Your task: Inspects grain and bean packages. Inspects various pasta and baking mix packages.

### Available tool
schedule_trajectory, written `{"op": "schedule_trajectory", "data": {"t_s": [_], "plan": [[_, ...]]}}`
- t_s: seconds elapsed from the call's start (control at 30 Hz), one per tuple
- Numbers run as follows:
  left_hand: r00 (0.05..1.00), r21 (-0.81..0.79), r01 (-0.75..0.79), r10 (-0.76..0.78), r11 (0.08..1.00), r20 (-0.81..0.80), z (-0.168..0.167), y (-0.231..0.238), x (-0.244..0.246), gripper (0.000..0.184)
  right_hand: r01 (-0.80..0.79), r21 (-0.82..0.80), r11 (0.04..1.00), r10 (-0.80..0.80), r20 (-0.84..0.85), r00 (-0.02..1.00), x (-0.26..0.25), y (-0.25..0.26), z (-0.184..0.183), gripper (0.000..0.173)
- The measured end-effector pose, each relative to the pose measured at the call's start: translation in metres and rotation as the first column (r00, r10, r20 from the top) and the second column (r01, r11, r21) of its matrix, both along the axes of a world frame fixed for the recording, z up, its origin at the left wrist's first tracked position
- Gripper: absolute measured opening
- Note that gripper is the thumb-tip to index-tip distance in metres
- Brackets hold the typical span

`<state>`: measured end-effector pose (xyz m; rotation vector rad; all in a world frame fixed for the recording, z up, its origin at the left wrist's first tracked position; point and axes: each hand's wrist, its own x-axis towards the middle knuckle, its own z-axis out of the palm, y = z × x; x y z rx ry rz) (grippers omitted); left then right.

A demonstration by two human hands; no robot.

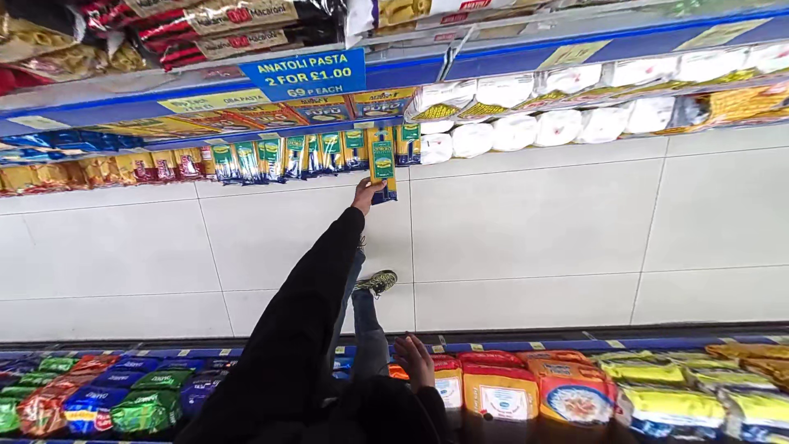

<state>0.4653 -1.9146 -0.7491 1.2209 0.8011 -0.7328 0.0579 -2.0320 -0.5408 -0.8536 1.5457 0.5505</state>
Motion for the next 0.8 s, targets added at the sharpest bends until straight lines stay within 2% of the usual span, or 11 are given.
{"op": "schedule_trajectory", "data": {"t_s": [0.07,0.17,0.23,0.3,0.4,0.53,0.7,0.8], "plan": [[0.996,0.047,-0.088,0.087,0.995,0.030,-0.010,-0.005,0.010,0.069,0.007,0.018,1.000,-0.008,0.017,1.000,0.006,0.006,0.000,0.038],[0.970,0.073,-0.244,0.242,0.967,0.033,-0.001,-0.009,0.026,0.068,0.034,0.035,0.999,-0.035,0.028,0.999,0.014,0.013,-0.002,0.038],[0.935,0.111,-0.352,0.355,0.929,-0.010,0.003,-0.014,0.023,0.066,0.051,0.051,0.997,-0.052,0.026,0.998,0.015,0.012,-0.003,0.039],[0.906,0.160,-0.388,0.407,0.908,-0.114,0.003,-0.016,0.011,0.056,0.074,0.052,0.996,-0.075,0.015,0.997,0.017,0.011,-0.005,0.038],[0.884,0.035,-0.403,0.399,0.914,-0.244,0.011,-0.025,0.006,0.046,0.072,0.039,0.997,-0.073,0.016,0.997,0.026,0.007,-0.005,0.038],[0.830,-0.051,-0.527,0.501,0.848,-0.246,0.018,-0.037,0.023,0.040,0.055,0.020,0.998,-0.055,0.038,0.998,0.040,0.001,0.002,0.038],[0.862,-0.084,-0.478,0.449,0.874,-0.237,0.032,-0.035,0.042,0.033,0.082,0.016,0.996,-0.083,0.060,0.995,0.061,0.002,0.005,0.038],[0.932,-0.107,-0.315,0.286,0.943,-0.224,0.031,-0.030,0.045,0.033,0.077,-0.005,0.997,-0.075,0.123,0.990,0.074,0.004,0.007,0.037]]}}
